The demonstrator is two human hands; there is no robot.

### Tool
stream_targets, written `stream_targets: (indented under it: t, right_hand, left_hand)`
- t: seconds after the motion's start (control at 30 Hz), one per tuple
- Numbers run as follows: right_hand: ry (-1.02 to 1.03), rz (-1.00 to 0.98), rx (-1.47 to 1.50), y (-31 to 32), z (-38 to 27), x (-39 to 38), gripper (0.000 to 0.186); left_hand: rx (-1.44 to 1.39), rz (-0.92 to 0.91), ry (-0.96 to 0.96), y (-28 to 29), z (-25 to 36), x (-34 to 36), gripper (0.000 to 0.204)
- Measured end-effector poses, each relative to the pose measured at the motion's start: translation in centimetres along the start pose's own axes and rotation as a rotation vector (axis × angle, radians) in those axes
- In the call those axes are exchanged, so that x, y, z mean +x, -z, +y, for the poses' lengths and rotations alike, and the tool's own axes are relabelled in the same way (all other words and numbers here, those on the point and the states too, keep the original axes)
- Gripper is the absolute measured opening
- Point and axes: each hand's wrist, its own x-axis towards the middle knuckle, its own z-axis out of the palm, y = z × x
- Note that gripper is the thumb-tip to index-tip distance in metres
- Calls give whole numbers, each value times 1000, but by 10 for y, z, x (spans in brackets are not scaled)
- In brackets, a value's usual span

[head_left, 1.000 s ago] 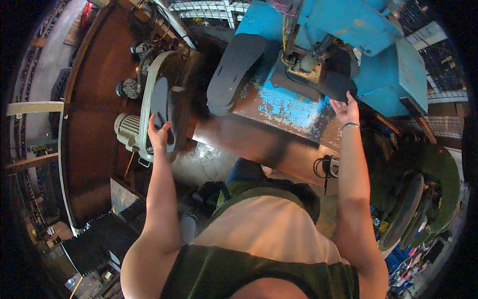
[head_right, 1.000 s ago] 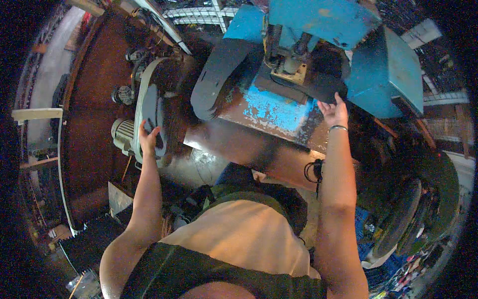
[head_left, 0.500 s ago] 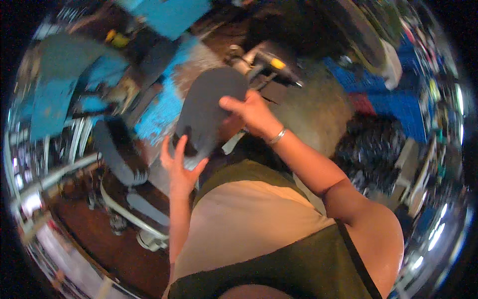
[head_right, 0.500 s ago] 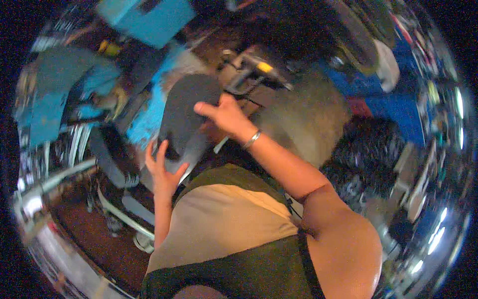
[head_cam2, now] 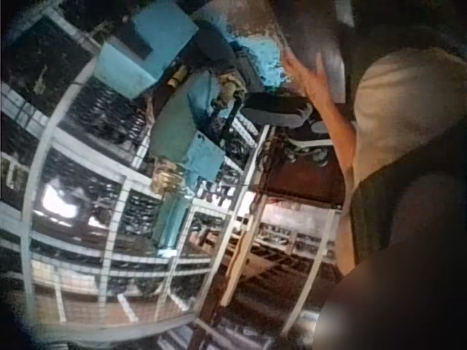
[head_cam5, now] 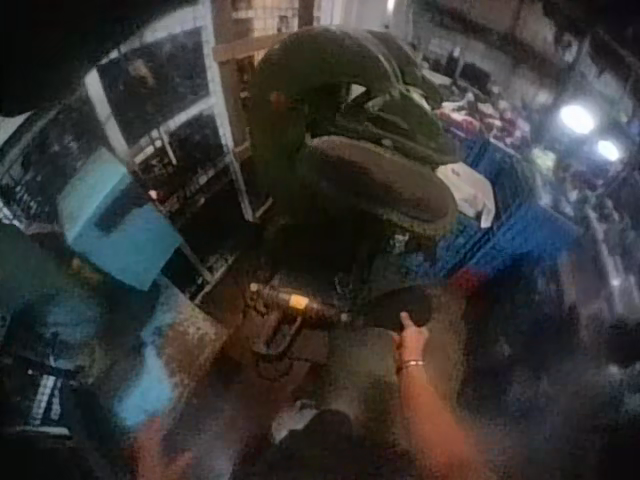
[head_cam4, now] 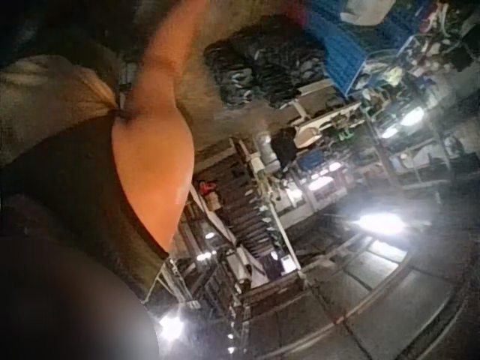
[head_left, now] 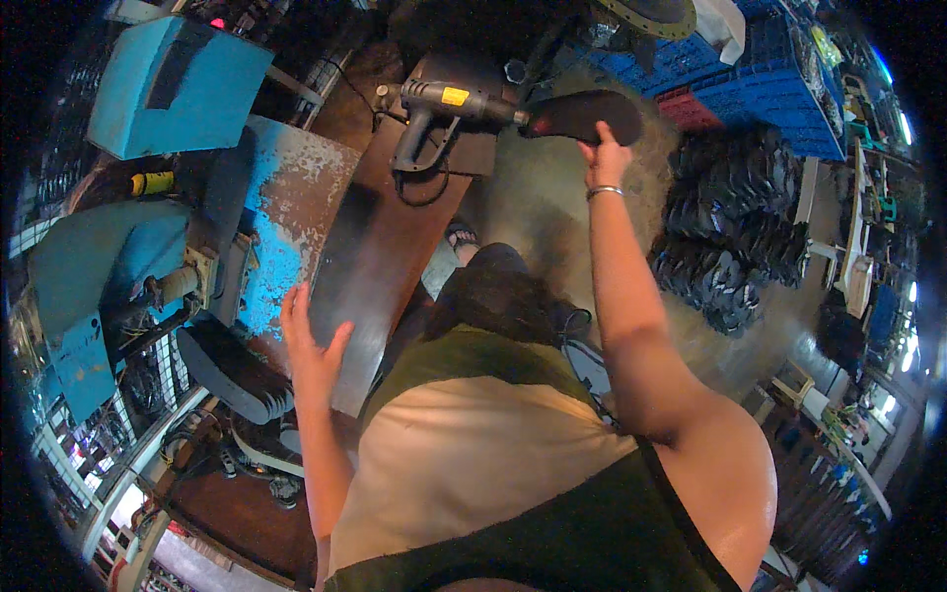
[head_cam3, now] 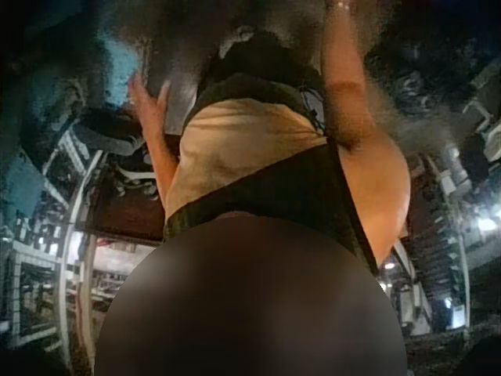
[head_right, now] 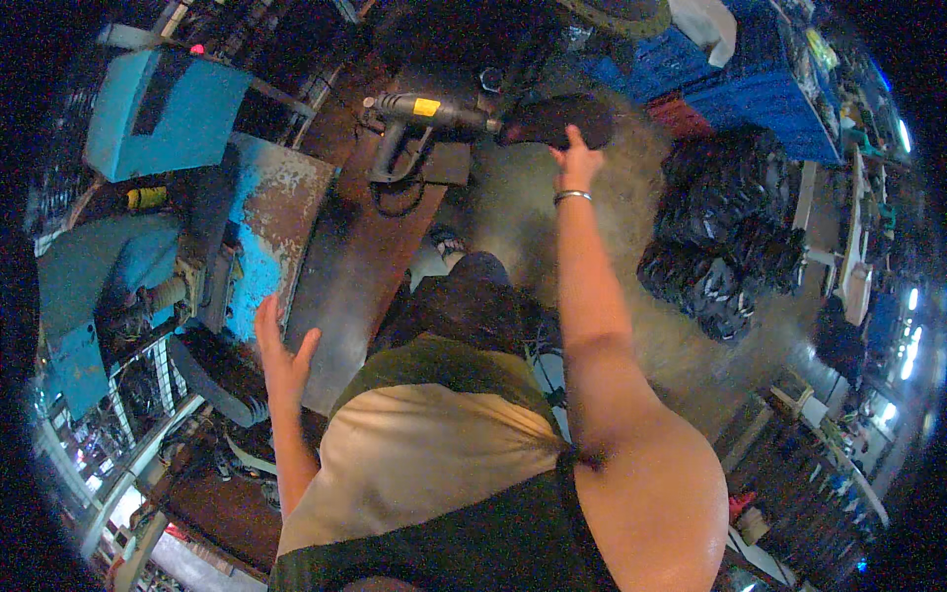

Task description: The person repeatedly presses black shoe insoles against a grinding machine to smooth their surfaces. After processing several insoles, the person stacks them and briefly inspects the finished pieces.

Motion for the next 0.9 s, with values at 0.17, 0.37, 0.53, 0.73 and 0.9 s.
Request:
stream_targets:
  t: [0.17, 0.37, 0.53, 0.73, 0.9]
  right_hand:
    - [-40, -1, 87, 1, 20, -5, 38]
    - [4, -55, 94, 36, -40, -10, 35]
    - [0, -62, 61, 25, -27, -10, 34]
    - [-104, -64, -13, 13, 20, -3, 42]
    - [167, -28, -440, 27, -14, 3, 51]
  left_hand:
    - [36, -27, 3, -5, 0, -9, 87]
    - [-60, -23, 116, -11, -11, -34, 86]
    - [-77, -63, 147, -16, -10, -37, 85]
    - [-95, -24, 195, -10, -13, -27, 85]
    - [66, 53, 106, -2, -30, -19, 81]
